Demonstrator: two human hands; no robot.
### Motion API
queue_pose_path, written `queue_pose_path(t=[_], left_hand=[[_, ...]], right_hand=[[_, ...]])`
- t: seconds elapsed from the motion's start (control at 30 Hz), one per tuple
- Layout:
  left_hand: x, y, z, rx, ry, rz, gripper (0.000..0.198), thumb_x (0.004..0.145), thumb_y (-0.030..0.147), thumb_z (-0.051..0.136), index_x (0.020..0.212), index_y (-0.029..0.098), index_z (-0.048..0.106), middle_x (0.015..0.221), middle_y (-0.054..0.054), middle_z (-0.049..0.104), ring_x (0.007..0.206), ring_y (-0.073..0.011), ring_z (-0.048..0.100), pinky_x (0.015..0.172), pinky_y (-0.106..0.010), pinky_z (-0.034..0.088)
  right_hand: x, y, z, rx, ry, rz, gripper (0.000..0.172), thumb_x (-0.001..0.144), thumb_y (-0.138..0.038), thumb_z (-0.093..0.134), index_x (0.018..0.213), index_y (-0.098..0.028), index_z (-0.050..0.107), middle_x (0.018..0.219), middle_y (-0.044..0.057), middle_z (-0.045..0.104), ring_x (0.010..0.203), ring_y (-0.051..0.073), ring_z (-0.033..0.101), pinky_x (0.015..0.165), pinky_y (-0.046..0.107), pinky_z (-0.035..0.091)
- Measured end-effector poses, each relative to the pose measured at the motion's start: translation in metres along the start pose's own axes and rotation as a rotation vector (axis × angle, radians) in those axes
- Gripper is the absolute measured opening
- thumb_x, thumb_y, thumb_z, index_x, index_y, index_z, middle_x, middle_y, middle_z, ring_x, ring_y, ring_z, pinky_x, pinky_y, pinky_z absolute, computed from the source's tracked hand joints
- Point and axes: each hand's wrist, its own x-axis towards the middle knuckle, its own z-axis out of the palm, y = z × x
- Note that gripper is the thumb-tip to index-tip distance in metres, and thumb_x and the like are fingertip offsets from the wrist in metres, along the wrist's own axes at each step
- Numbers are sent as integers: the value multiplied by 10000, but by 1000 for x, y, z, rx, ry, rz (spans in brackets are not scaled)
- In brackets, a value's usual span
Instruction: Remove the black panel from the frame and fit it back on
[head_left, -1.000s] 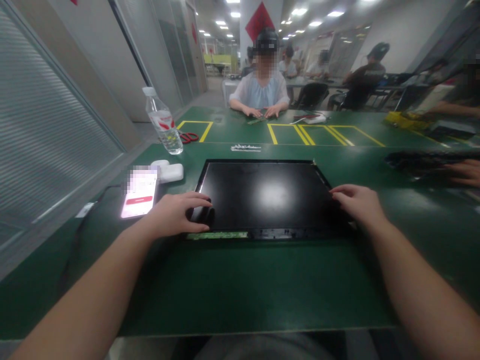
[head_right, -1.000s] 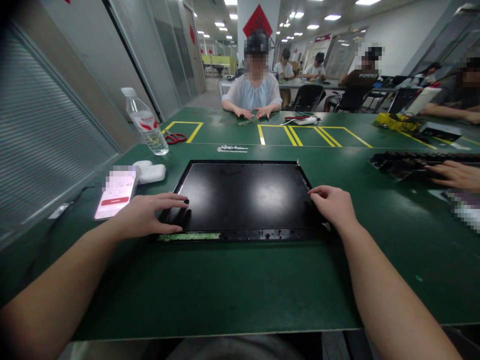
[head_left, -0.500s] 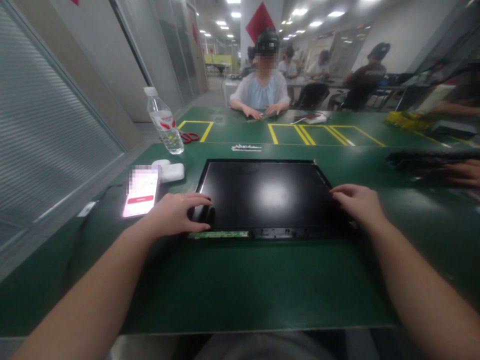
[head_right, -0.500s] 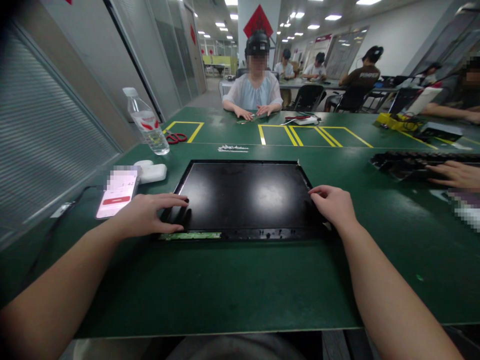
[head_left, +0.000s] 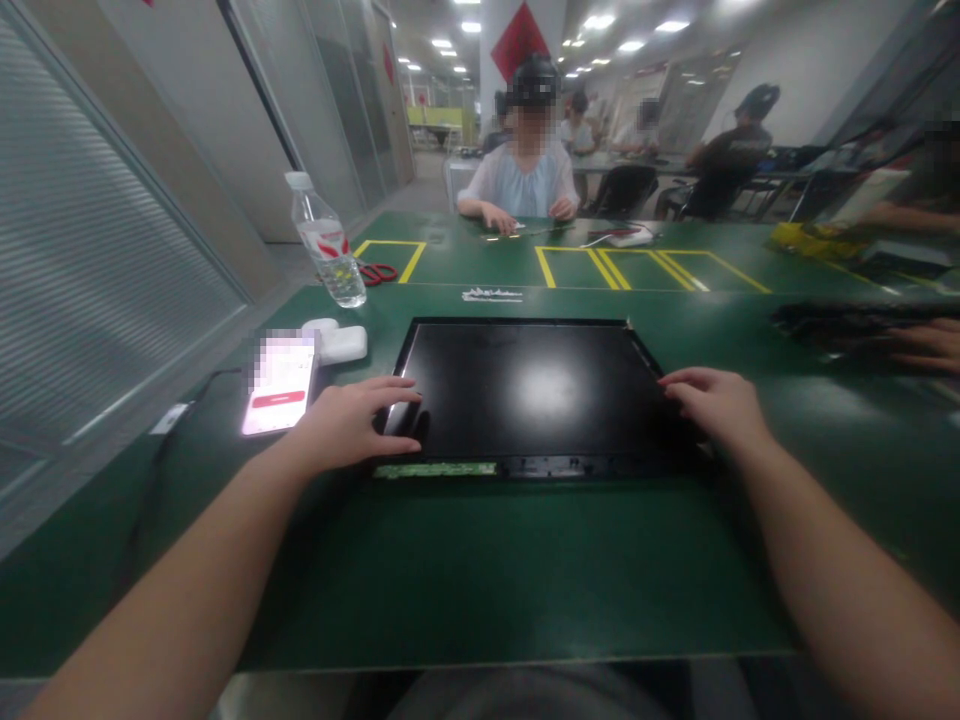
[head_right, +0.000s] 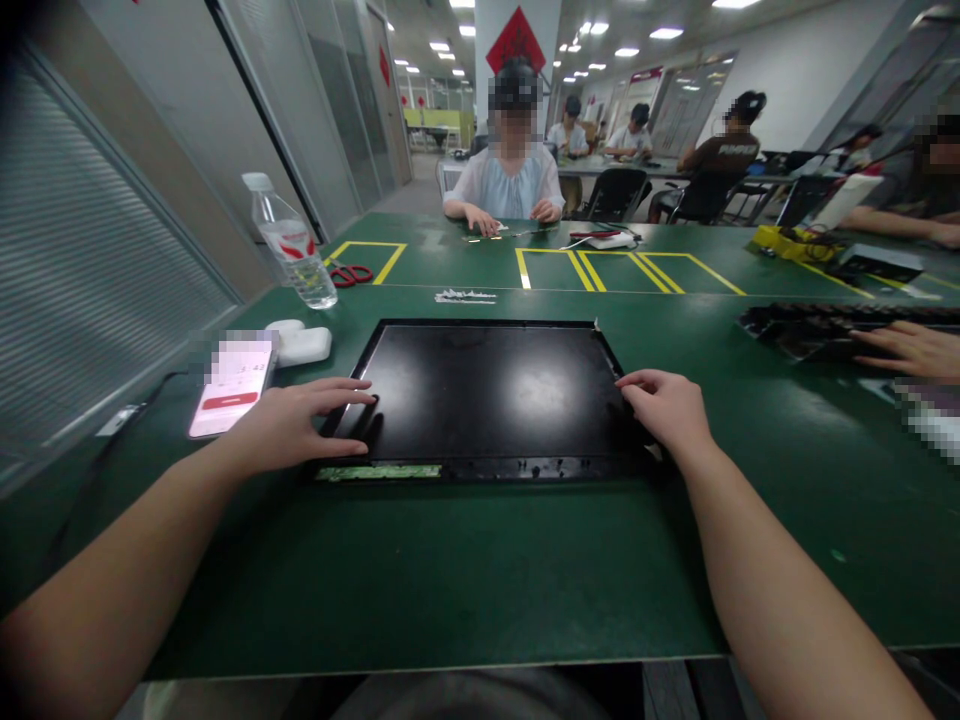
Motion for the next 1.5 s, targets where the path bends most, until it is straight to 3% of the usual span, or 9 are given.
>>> queue_pose_path(t=[0.2, 0.37, 0.5, 0.63, 0.77, 0.93, 1.2, 1.33, 1.5], left_hand=[[0, 1, 1, -23, 24, -14, 688, 705, 710, 683, 1271, 321, 710, 1463, -41, 617, 1291, -355, 597, 1019, -485, 502], [2, -3, 8, -70, 119, -22, 560, 829, 636, 585, 1237, 277, 718, 1398, -67, 658, 1180, -317, 662, 959, -443, 550], [5, -7, 11, -170, 211, -124, 498, 861, 533, 540, 1214, 228, 713, 1318, -98, 689, 1032, -290, 710, 881, -409, 590], [8, -9, 12, -200, 233, -237, 525, 833, 485, 541, 1237, 187, 694, 1363, -136, 641, 950, -285, 725, 891, -430, 590], [11, -13, 14, -101, 177, -285, 579, 849, 490, 487, 1240, 120, 698, 1412, -194, 592, 1107, -350, 678, 1008, -479, 533], [14, -20, 18, -32, 129, -309, 562, 908, 415, 374, 1229, 100, 710, 1415, -199, 587, 1331, -373, 547, 1162, -503, 392], [17, -32, 28, -96, 170, -294, 569, 912, 486, 369, 1159, 142, 749, 1379, -164, 595, 1359, -371, 505, 1180, -507, 365], [17, -30, 31, -81, 160, -275, 621, 880, 563, 442, 1191, 110, 730, 1404, -189, 571, 1352, -390, 499, 1166, -514, 373], [18, -23, 31, -132, 177, -308, 566, 856, 442, 500, 1219, 68, 720, 1432, -221, 562, 1344, -378, 518, 1176, -486, 357]], right_hand=[[0, 0, 1, 10, 8, 10, 224, 705, -301, 615, 823, -236, 794, 700, 34, 726, 565, 202, 653, 633, 342, 534], [0, 2, 1, -29, 1, -37, 206, 714, -316, 622, 812, -239, 786, 673, 34, 719, 585, 216, 668, 649, 349, 535], [0, 1, -2, -15, -25, -26, 218, 722, -324, 623, 833, -232, 786, 718, 44, 736, 574, 211, 661, 626, 344, 530], [2, 2, -11, 18, -9, 54, 259, 724, -313, 591, 869, -215, 783, 712, 50, 733, 564, 200, 632, 605, 336, 511], [7, 4, -18, -60, 51, 81, 294, 754, -319, 564, 892, -190, 788, 622, 57, 683, 626, 223, 629, 611, 338, 465], [13, 9, -14, -133, -25, 139, 309, 754, -295, 598, 971, -182, 787, 663, 66, 696, 726, 256, 669, 673, 353, 475], [20, 22, -3, -135, -57, 98, 293, 726, -328, 651, 960, -210, 781, 718, 57, 708, 671, 242, 657, 626, 350, 488], [22, 23, 2, -141, -122, 132, 371, 746, -340, 652, 1068, -190, 760, 824, 77, 733, 694, 237, 667, 626, 341, 497], [20, 22, 8, -233, -104, 84, 403, 760, -342, 646, 1117, -180, 739, 861, 93, 735, 750, 255, 675, 662, 348, 496]])
